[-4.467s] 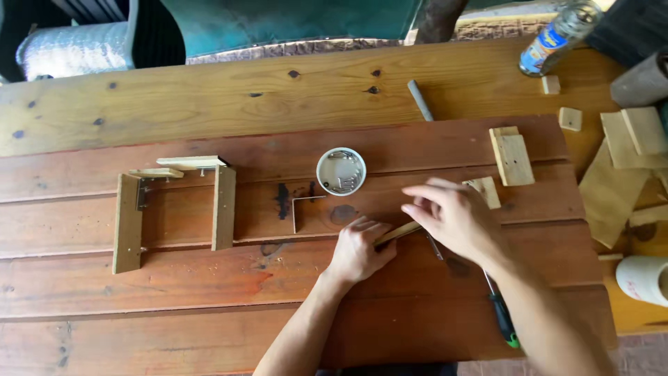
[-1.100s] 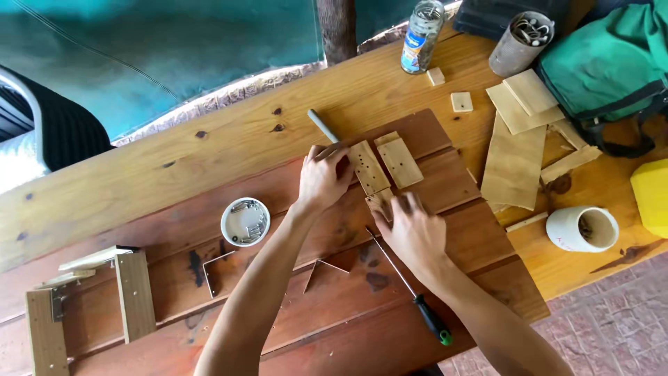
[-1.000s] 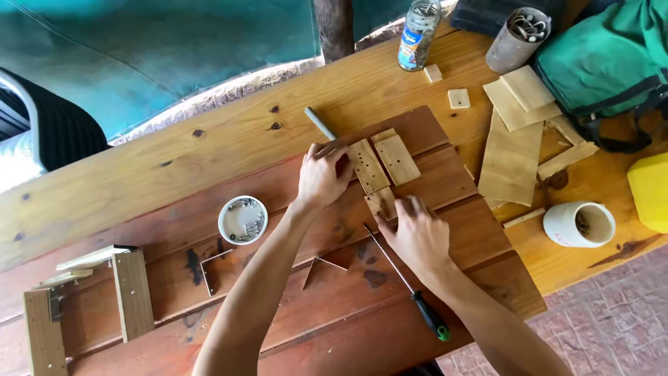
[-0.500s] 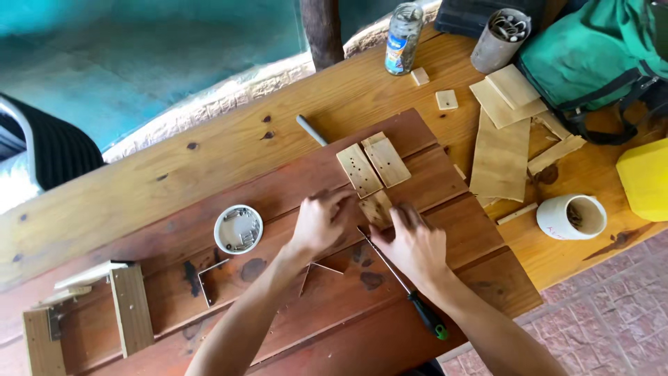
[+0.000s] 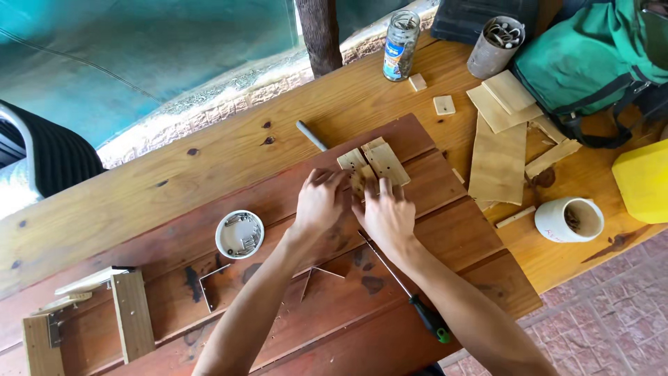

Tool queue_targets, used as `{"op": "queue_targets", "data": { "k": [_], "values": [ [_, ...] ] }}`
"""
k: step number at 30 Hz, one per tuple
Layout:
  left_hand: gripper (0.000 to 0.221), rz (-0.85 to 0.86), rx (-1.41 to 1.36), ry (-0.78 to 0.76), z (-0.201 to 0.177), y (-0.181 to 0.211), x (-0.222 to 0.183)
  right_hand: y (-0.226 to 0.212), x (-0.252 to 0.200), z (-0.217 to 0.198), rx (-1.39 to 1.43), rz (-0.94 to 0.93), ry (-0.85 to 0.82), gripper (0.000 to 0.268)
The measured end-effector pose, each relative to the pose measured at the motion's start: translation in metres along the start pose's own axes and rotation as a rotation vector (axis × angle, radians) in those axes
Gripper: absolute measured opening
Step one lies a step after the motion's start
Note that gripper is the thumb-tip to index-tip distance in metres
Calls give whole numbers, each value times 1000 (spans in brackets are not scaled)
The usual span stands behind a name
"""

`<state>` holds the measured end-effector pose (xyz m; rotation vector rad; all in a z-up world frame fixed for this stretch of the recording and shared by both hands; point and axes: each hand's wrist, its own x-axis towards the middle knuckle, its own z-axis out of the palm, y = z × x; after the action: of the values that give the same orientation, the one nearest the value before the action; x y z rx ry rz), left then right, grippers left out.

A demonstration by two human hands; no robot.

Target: The person assembles a small wooden structure by attaching metal brackets to wooden pieces using a screwdriver. They repeatedly pick up screws, align the brackets, and tighten the screws to secure the components together.

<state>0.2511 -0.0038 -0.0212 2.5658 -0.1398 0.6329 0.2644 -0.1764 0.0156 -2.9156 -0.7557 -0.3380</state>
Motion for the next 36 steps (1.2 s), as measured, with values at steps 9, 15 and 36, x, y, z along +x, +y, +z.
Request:
{"op": "queue_targets", "data": {
  "k": [9, 15, 36],
  "values": [
    [30, 38, 119, -7, -24, 22, -15, -3, -17, -20, 36, -62, 108, 41],
    [26, -2, 45, -83, -96, 43, -91, 0, -80, -63, 402, -183, -190, 31],
    [9, -326, 187, 234, -139, 73, -263, -99, -130, 8, 454, -282, -17, 12]
  ]
}}
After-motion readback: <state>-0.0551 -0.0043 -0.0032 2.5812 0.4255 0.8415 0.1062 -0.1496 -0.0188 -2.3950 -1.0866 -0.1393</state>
